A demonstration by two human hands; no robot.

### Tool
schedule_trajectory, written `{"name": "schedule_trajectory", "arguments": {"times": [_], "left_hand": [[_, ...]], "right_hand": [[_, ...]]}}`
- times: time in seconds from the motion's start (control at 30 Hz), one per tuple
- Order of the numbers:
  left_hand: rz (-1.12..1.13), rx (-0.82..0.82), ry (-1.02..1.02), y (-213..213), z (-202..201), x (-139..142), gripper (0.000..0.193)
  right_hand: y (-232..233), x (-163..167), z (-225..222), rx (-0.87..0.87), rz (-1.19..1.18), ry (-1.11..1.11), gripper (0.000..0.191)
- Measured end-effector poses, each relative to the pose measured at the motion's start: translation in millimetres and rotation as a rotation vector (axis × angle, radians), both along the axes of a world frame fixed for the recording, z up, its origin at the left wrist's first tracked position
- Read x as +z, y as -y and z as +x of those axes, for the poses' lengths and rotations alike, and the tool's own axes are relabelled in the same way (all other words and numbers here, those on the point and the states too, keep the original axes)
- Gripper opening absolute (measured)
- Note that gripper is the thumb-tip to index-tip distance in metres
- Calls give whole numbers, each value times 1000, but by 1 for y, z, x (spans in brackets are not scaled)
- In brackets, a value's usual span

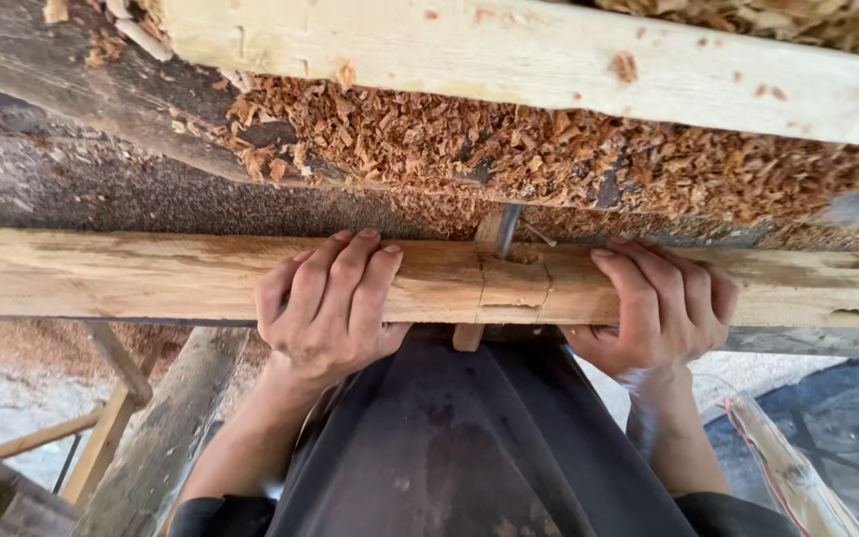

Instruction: The person repeatedly presses a wooden plank against a fixed metal blade to shave and shape its surface. They reposition the plank multiple times to work different sections, producing wood shavings that accumulate on the workbench.

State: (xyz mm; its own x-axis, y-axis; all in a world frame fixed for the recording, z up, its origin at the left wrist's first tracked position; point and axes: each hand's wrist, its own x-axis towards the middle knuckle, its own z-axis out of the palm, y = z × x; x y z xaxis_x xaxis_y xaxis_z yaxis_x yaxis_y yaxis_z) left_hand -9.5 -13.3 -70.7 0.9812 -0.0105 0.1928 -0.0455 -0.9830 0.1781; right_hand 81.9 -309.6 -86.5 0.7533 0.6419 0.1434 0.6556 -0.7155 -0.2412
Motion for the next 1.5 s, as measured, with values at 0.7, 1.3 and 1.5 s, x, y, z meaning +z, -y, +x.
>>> {"name": "schedule_trajectory", "arguments": {"times": [0.7, 1.3, 1.5], "left_hand": [[33, -19, -67, -2, 1, -4, 23], [45, -39, 9, -9, 10, -7, 20], [49, -39, 13, -12, 21, -2, 22]], "right_hand": [[1, -5, 5, -9, -29, 3, 39], [-3, -3, 9, -5, -37, 31, 39], [-12, -1, 19, -8, -14, 44, 30]]}}
